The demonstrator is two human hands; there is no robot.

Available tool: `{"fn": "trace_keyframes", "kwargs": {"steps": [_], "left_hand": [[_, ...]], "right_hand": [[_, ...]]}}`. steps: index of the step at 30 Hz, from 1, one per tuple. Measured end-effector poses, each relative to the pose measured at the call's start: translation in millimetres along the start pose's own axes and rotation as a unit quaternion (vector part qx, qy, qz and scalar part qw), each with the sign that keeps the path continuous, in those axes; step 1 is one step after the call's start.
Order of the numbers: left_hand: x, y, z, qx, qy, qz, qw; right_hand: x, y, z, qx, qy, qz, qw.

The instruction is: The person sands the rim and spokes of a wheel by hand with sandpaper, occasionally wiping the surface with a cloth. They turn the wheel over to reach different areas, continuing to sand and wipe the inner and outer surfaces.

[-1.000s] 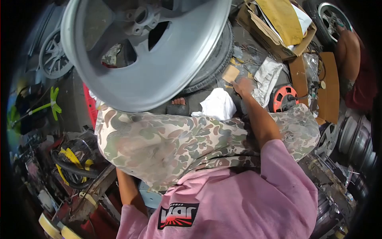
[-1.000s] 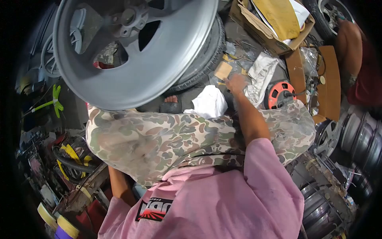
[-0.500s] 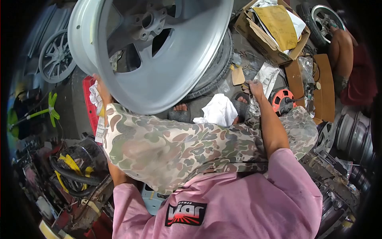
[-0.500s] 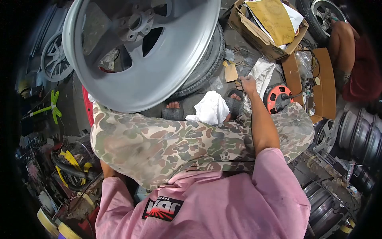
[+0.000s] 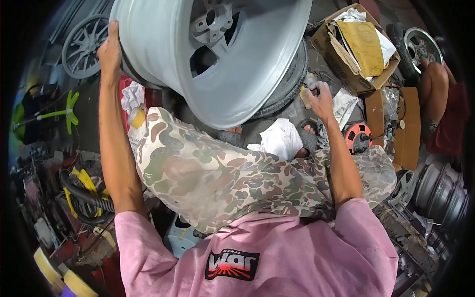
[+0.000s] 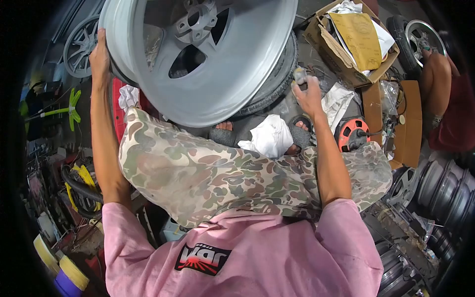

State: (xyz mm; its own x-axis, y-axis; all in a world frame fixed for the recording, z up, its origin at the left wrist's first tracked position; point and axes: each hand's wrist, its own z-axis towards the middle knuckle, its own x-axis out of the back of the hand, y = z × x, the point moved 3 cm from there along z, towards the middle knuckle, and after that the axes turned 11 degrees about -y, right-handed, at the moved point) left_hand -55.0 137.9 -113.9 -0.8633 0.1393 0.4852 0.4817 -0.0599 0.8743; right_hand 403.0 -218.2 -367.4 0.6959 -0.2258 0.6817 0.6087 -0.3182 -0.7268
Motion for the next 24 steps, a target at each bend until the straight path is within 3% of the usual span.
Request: {"fn": "trace_keyframes", "kwargs": {"steps": [1, 3, 5, 8, 15, 17, 19, 24], "left_hand": [[2, -3, 0, 0.000, -0.001, 0.001, 1.000], [1, -17, -1, -0.004, -0.025, -0.170, 0.985], [0, -8, -6, 0.005, -0.065, -0.215, 0.974], [-13, 20, -15, 0.070, -0.184, -0.238, 0.951], [-8, -3, 0, 0.045, -0.195, -0.263, 0.944], [-3, -21, 18, -0.005, -0.179, -0.268, 0.947], [-4, -21, 17, 0.033, -0.189, -0.260, 0.946], [-3, -15, 15, -0.044, -0.235, -0.256, 0.937]], "right_hand": [[2, -23, 0, 0.060, -0.006, -0.015, 0.998], [4, -51, 1, 0.083, -0.024, -0.027, 0.996], [0, -79, -1, 0.142, -0.032, -0.043, 0.988], [-15, -105, 3, 0.103, -0.075, -0.114, 0.985], [-60, -107, 3, 0.110, -0.062, -0.228, 0.965], [-59, -103, 6, 0.118, -0.060, -0.231, 0.964], [-57, -99, 20, 0.143, -0.058, -0.289, 0.945], [-68, -112, 17, 0.037, -0.083, -0.276, 0.957]]}}
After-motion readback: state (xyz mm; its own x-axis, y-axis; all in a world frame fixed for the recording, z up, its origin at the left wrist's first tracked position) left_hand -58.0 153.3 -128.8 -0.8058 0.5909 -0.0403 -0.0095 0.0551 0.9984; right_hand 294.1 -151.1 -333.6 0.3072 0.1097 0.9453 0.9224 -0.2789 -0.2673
